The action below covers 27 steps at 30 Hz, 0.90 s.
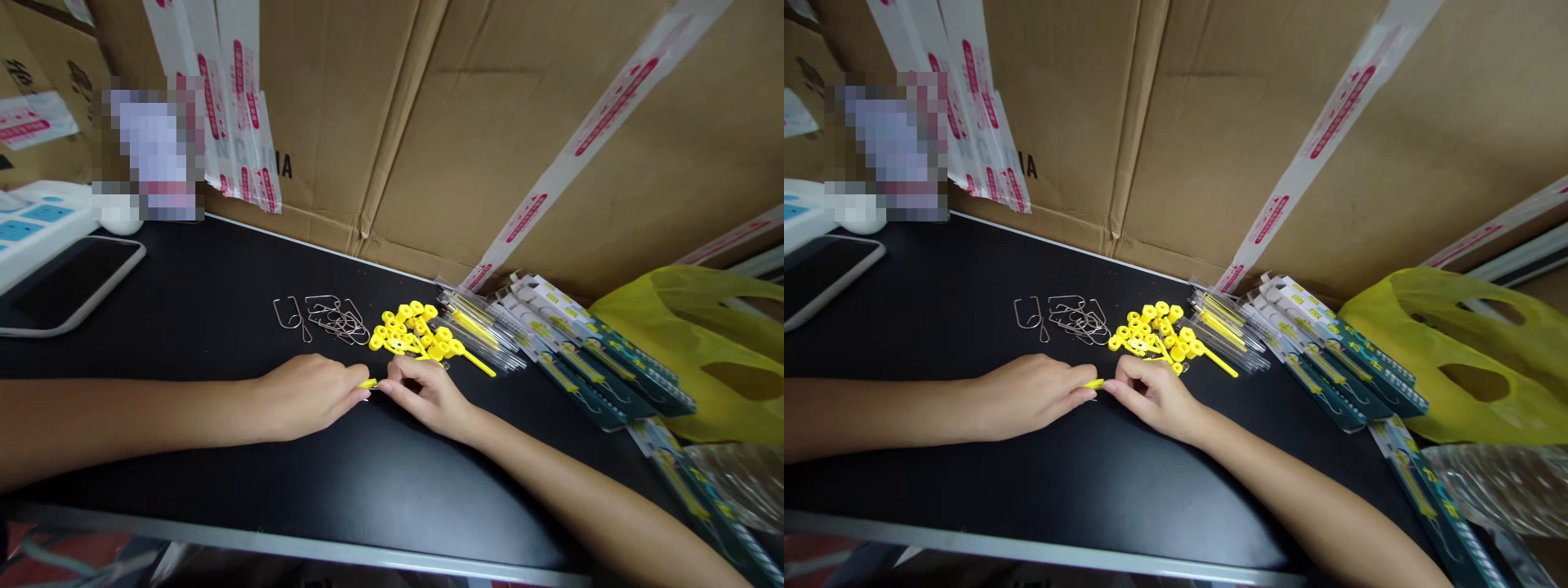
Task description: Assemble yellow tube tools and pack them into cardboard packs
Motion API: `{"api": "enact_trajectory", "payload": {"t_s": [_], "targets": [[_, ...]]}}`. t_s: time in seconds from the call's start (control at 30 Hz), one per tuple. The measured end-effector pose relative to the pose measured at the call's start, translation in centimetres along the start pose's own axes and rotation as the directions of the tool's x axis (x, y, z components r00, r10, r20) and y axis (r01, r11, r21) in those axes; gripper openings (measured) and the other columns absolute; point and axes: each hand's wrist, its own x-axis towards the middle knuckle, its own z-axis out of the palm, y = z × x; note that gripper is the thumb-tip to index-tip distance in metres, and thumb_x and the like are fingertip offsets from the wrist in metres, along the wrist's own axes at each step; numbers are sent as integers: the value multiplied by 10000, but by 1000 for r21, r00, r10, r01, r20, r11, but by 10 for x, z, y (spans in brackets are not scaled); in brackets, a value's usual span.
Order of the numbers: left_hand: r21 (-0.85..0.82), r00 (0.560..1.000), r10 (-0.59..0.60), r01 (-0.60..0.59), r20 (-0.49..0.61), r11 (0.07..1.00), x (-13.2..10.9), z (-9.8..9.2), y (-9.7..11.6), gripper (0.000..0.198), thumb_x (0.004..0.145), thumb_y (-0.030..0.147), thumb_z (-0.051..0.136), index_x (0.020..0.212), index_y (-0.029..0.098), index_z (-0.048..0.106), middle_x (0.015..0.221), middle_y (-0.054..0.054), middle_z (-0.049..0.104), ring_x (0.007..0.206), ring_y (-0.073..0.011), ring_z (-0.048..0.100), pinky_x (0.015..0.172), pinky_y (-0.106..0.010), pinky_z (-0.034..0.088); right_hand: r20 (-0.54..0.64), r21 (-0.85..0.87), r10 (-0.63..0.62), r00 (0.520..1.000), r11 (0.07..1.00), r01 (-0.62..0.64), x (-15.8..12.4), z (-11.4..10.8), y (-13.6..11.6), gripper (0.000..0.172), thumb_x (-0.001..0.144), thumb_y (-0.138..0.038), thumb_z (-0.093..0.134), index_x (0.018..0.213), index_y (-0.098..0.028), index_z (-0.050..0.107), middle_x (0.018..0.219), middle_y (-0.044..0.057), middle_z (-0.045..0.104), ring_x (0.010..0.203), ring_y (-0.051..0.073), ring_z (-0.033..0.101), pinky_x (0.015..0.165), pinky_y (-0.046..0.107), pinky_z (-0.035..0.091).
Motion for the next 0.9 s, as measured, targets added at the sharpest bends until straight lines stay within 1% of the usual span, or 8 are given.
{"api": "enact_trajectory", "payload": {"t_s": [0.2, 0.33, 0.47, 0.57, 0.73, 0.9], "targets": [[6, 1000, 20, -20, -7, 1000, 0, 1, -1, 277, 988, 317, 318, 845, 194, 521, 679, -14, 655, 589, -204, 632, 492, -280, 309, 13, -7, 13, 1000, 1000, -13, 1, 0, -2, 319, 920, -287, 530, 645, -188, 403, 600, -44, 414, 533, 77, 356, 504, 211, 288], [-10, 1000, 11, -11, -26, 1000, -1, 0, -1, 264, 982, 318, 335, 842, 196, 523, 635, -4, 629, 563, -197, 620, 482, -277, 316, 27, 2, 33, 999, 999, -33, 1, 0, -3, 334, 928, -300, 517, 640, -192, 388, 607, -42, 411, 538, 80, 357, 505, 213, 290], [-15, 999, 25, -26, -40, 1000, -1, 1, -1, 256, 980, 314, 339, 833, 199, 514, 629, 0, 625, 562, -200, 626, 478, -279, 318, 17, -8, 51, 999, 999, -50, 0, 1, -2, 335, 928, -330, 513, 644, -195, 398, 594, -40, 409, 530, 87, 355, 503, 220, 295], [-2, 999, 30, -30, -42, 1000, -1, 2, -1, 256, 982, 309, 334, 835, 197, 511, 636, -5, 633, 566, -207, 633, 477, -280, 321, 13, -16, 42, 999, 999, -41, 0, 2, -2, 332, 929, -330, 513, 646, -194, 404, 593, -40, 411, 531, 87, 357, 507, 220, 300], [20, 1000, 9, -9, -21, 1000, -2, 1, 1, 256, 983, 309, 334, 847, 192, 516, 665, -19, 655, 589, -217, 644, 486, -277, 337, 11, -28, 49, 999, 998, -48, 0, 2, -4, 338, 929, -330, 513, 641, -193, 400, 593, -40, 412, 530, 84, 358, 502, 218, 294], [6, 1000, 2, -2, -29, 1000, -1, 1, 1, 269, 982, 315, 332, 839, 190, 523, 645, -17, 641, 575, -207, 635, 486, -270, 334, -13, -38, 59, 998, 997, -60, -1, 4, -5, 344, 926, -334, 513, 632, -191, 405, 571, -45, 390, 518, 83, 338, 493, 219, 286]]}}
